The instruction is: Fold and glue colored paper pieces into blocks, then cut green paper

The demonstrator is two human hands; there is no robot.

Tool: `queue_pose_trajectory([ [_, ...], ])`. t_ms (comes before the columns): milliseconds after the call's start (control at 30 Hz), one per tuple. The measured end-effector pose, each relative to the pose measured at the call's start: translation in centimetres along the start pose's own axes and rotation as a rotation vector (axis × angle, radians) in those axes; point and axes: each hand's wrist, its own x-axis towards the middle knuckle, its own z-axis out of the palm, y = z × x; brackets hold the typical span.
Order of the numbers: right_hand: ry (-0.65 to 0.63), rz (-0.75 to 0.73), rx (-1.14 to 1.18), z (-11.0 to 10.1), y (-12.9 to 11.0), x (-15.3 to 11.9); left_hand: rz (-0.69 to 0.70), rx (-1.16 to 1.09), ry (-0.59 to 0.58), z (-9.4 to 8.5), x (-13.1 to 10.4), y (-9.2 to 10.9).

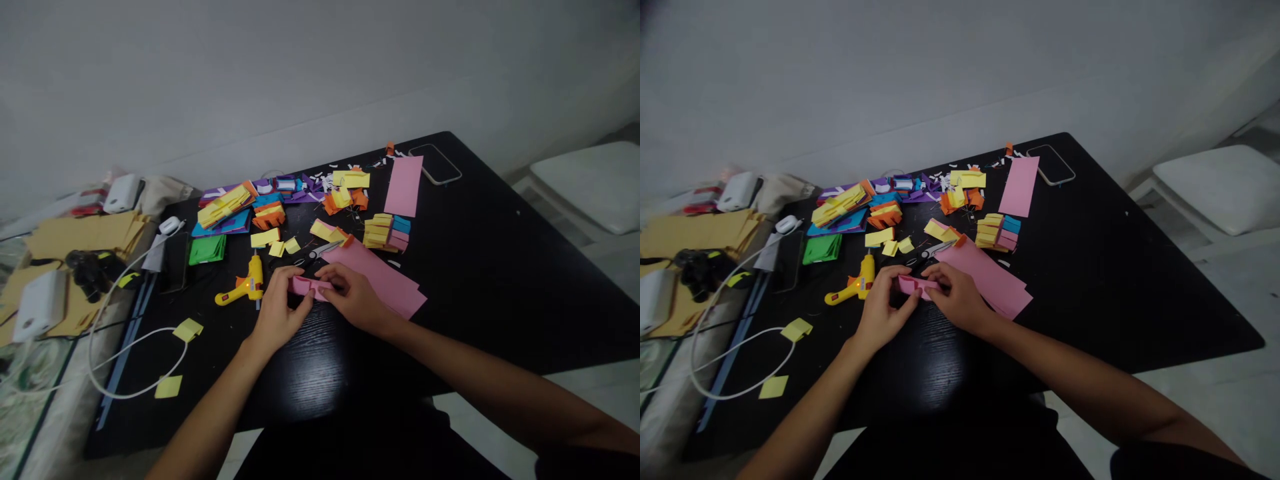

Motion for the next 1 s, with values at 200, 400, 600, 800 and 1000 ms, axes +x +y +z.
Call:
queue_pose_trajectory([
  [200, -0.011, 0.043, 0.08, -0.12, 0.43, 0.43, -0.193, -0.215, -0.06, -0.03, -0.24, -0.4],
  [400, 0.05, 0.047, 0.143, -0.38, 0.45, 0.91, -0.491, -0.646, 0.022, -0.19, 0.27, -0.76],
  [600, 0.127, -0.068, 0.004, -0.33, 0.11, 0.36, -0.554, -0.751, -0.011, -0.37, 0.7, -0.25],
  [800, 0.191, -0.31, -0.315, -0.59, -0.02, 0.15, -0.534, -0.748, 0.023, -0.19, 0.64, -0.06],
  [1000, 0.166, -0.281, -0.35, -0.51, 0.43, 0.07, -0.492, -0.761, 0.006, 0.07, 0.43, 0.05],
])
